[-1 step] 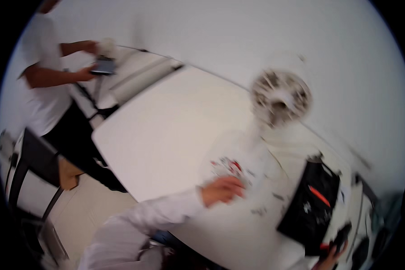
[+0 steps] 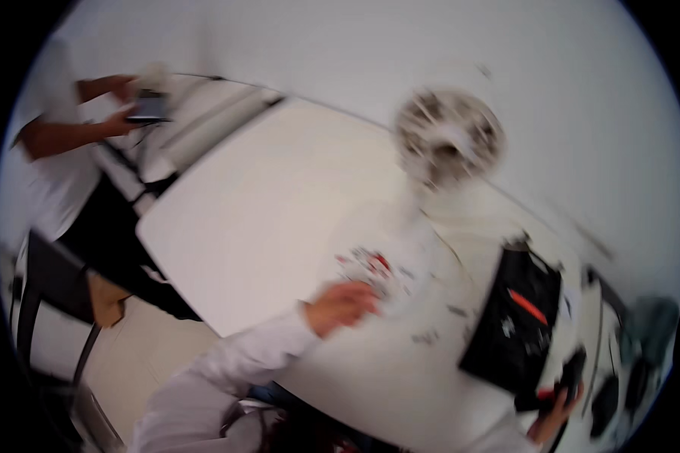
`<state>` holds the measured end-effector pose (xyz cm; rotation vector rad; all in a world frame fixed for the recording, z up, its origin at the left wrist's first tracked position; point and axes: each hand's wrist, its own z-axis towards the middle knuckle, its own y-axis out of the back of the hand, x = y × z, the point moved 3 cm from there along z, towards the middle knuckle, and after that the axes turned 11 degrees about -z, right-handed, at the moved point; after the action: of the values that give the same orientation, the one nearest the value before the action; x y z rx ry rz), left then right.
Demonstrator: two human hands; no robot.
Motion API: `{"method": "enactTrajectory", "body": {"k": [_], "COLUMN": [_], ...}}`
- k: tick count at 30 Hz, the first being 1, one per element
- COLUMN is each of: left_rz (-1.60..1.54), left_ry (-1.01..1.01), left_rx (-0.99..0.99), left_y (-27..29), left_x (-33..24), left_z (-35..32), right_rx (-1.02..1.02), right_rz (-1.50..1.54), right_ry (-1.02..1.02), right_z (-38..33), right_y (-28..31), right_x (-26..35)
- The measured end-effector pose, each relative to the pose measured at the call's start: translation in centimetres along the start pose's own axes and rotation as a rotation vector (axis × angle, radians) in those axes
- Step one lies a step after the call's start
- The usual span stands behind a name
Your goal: The person assembles a standing fan by attaching a white plastic hub to the motor shaft, inserting a metal rod, and securing it with a nut using a cordless electric screwdriver. The person repeatedly selects and changes bits from a toolkit to fit the screwdriver and fastens the components to the fan base.
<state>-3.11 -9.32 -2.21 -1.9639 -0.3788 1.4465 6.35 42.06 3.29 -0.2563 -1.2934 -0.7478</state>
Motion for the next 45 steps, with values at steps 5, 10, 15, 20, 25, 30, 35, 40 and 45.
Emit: {"method": "enactTrajectory", "body": {"k": [5,10,15,20,25,30,35,40,45], "left_rz": [-0.197,0.118,0.327,0.623,0.668,0.536,0.57,0.77,1.312], "left_ry": [-0.265,-0.318,-0.432,-0.422,-0.403,-0.198,-0.215,-0.279,-0.654], "left_rx": [-0.268,-0.282,-0.273,-0.187,-0.047,0.114,0.206,0.167,0.164], "left_y": [3.6,0.7,-0.8,-1.6,-3.7,-7.1,-8.0,-8.0,-8.8], "left_x": [1.4,0.2,0.5,0.5,1.0,1.9,3.2,5.0,6.0], "left_z": [-5.2,-3.9,-4.8,-5.0,-4.3,-1.1,1.9,3.1,3.5], "right_rx": [0.187,0.418,0.54,0.543,0.337,0.566,0.783,0.682,0.752], "right_rz": [-0.274,-0.416,-0.52,-0.512,-0.74,-0.505,-0.196,0.012,0.444], "right_ry": [-0.045,-0.161,-0.115,-0.072,0.279,0.46,0.178,-0.027,-0.313], "right_z": [8.3,8.5,9.0,9.7,7.3,-5.6,-11.2,-9.9,-9.8], "right_y": [-3.6,-4.8,-7.5,-7.8,-9.3,-17.2,-23.1,-22.7,-21.7], "right_x": [-0.8,-0.1,-0.2,-1.8,0.5,8.3,7.8,4.3,4.5]}}
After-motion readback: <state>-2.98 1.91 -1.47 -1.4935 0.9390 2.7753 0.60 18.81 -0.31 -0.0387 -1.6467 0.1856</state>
